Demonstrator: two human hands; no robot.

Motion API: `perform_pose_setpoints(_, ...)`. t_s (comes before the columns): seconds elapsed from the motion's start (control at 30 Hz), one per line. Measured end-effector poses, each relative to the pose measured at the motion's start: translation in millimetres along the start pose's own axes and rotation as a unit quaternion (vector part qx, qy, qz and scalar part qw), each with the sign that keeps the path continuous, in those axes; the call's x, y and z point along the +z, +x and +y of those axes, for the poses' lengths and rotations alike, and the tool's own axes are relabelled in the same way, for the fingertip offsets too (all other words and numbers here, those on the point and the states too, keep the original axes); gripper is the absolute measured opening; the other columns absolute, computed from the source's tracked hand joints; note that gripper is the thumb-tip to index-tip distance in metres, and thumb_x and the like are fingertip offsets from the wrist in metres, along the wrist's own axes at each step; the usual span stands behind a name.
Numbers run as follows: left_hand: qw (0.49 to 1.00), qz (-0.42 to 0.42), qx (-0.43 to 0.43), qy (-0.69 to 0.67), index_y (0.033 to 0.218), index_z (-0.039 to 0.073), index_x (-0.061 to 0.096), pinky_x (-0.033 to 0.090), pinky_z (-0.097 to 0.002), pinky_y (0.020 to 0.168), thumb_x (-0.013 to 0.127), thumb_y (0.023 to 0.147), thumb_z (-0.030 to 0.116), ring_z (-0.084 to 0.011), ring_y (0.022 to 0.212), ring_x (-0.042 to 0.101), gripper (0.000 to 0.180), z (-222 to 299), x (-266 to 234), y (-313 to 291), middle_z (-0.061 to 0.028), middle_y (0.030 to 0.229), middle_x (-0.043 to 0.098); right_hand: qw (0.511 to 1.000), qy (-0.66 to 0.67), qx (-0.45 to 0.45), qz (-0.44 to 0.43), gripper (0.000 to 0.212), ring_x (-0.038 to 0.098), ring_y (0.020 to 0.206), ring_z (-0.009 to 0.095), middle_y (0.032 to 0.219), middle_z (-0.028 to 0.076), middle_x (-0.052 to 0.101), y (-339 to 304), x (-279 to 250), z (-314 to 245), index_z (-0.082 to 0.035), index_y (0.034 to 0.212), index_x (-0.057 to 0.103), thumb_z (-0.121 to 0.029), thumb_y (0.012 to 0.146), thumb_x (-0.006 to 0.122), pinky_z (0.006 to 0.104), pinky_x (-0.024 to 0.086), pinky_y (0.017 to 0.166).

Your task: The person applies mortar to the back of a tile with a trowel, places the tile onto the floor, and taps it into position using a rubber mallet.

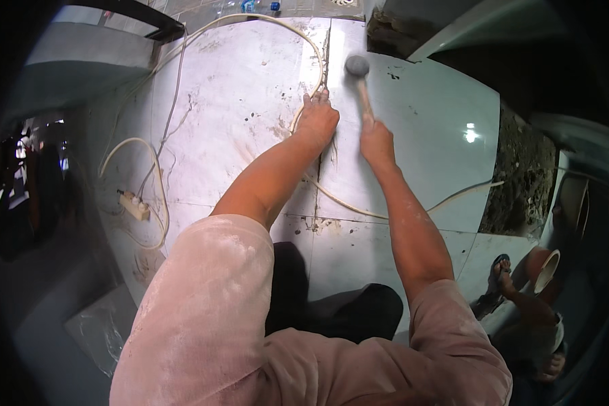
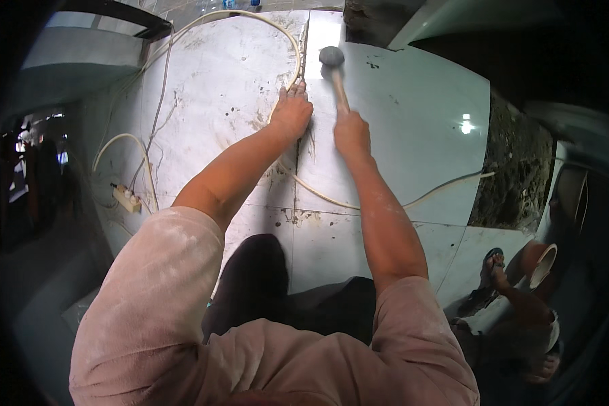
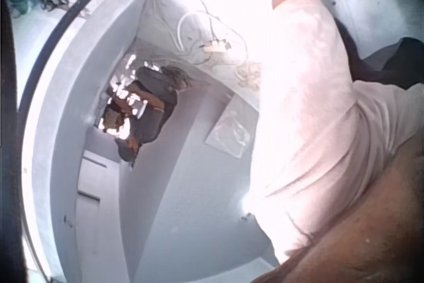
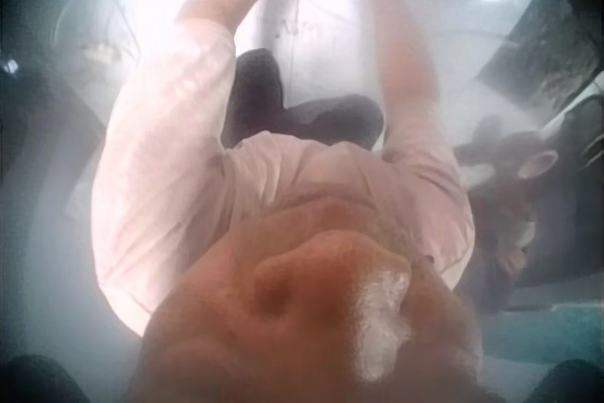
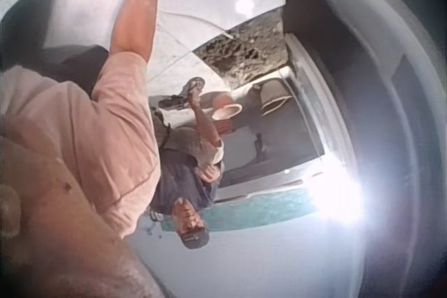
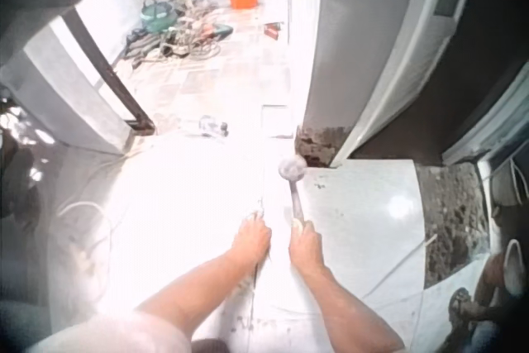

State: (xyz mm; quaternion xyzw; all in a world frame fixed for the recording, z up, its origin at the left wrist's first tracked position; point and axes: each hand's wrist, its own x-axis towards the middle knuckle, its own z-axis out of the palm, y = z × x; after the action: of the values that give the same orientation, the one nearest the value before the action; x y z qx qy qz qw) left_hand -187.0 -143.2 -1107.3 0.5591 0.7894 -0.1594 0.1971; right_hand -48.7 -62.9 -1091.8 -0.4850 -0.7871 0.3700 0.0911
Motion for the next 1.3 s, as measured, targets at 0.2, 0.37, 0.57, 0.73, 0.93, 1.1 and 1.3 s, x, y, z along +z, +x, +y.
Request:
perform_pose_setpoints(0.2, 0.964, 0.188, 0.071, -0.174, 0.152, -0.002, 0.035, 0.022, -0.0522, 0.122, 0.053, 0.099, 0.025, -0.0323, 0.152, 0.024, 0.062, -40, 67, -43, -0.0233, 0.163, 0.023, 0.991, -0.076, 0.094, 0.062, 0.042, 0.065, 0.087, 0.047, 0.092, 0.028, 0.068, -67, -5, 60, 0.002, 0.102, 0.059, -0.039, 0.104, 0.050, 0.0533, 0.050, 0.075)
perform_pose_setpoints(0.37, 0.991, 0.121, 0.024, -0.056, 0.156, -0.001, 0.025, 0.019, -0.0523, 0.123, 0.049, 0.101, 0.035, -0.0314, 0.153, 0.018, 0.070, -47, 90, -137, -0.0182, 0.166, 0.019, 0.985, -0.066, 0.103, 0.122, 0.040, 0.064, 0.087, 0.045, 0.094, 0.024, 0.067, -110, -13, 91, 0.000, 0.102, 0.059, -0.039, 0.103, 0.052, 0.0503, 0.050, 0.076)
perform_pose_setpoints(0.57, 0.946, 0.090, 0.254, -0.183, 0.157, 0.003, 0.024, 0.016, -0.0504, 0.124, 0.053, 0.098, 0.041, -0.0328, 0.153, 0.019, 0.076, -25, 92, -121, -0.0180, 0.166, 0.019, 0.973, -0.113, 0.140, 0.143, 0.034, 0.063, 0.080, 0.046, 0.084, 0.024, 0.065, -99, -2, 95, 0.000, 0.097, 0.058, -0.033, 0.103, 0.052, 0.0532, 0.049, 0.072)
perform_pose_setpoints(0.73, 0.902, 0.295, 0.133, -0.286, 0.158, 0.000, 0.017, 0.017, -0.0473, 0.124, 0.041, 0.103, 0.036, -0.0321, 0.154, 0.015, 0.070, -45, 36, 71, -0.0194, 0.167, 0.013, 0.968, -0.152, 0.143, 0.140, 0.031, 0.063, 0.078, 0.047, 0.084, 0.024, 0.065, -102, -6, 97, 0.000, 0.096, 0.058, -0.030, 0.102, 0.052, 0.0533, 0.049, 0.069)
perform_pose_setpoints(0.93, 0.939, 0.310, 0.053, -0.142, 0.138, -0.002, 0.050, 0.038, -0.0490, 0.111, 0.042, 0.102, 0.026, -0.0354, 0.142, 0.039, 0.046, -147, -4, 210, -0.0204, 0.152, 0.045, 0.975, -0.146, 0.110, 0.123, 0.031, 0.063, 0.077, 0.048, 0.084, 0.024, 0.065, -93, 9, 88, 0.000, 0.097, 0.058, -0.030, 0.102, 0.052, 0.0545, 0.049, 0.069)
perform_pose_setpoints(1.1, 0.922, 0.295, 0.130, -0.214, 0.119, -0.005, 0.061, 0.044, -0.0469, 0.106, 0.041, 0.102, 0.020, -0.0374, 0.134, 0.048, 0.036, -82, 9, 152, -0.0252, 0.140, 0.054, 0.966, -0.178, 0.147, 0.115, 0.034, 0.064, 0.077, 0.047, 0.085, 0.024, 0.066, -100, -13, 115, -0.001, 0.098, 0.058, -0.034, 0.103, 0.050, 0.0551, 0.049, 0.069)
perform_pose_setpoints(1.3, 0.983, 0.144, 0.082, -0.073, 0.133, -0.009, 0.054, 0.036, -0.0450, 0.112, 0.037, 0.103, 0.022, -0.0347, 0.138, 0.045, 0.047, -34, 25, 33, -0.0264, 0.151, 0.044, 0.972, -0.158, 0.131, 0.115, 0.036, 0.065, 0.076, 0.047, 0.083, 0.022, 0.067, -99, -10, 103, -0.002, 0.098, 0.058, -0.037, 0.104, 0.049, 0.0544, 0.050, 0.070)
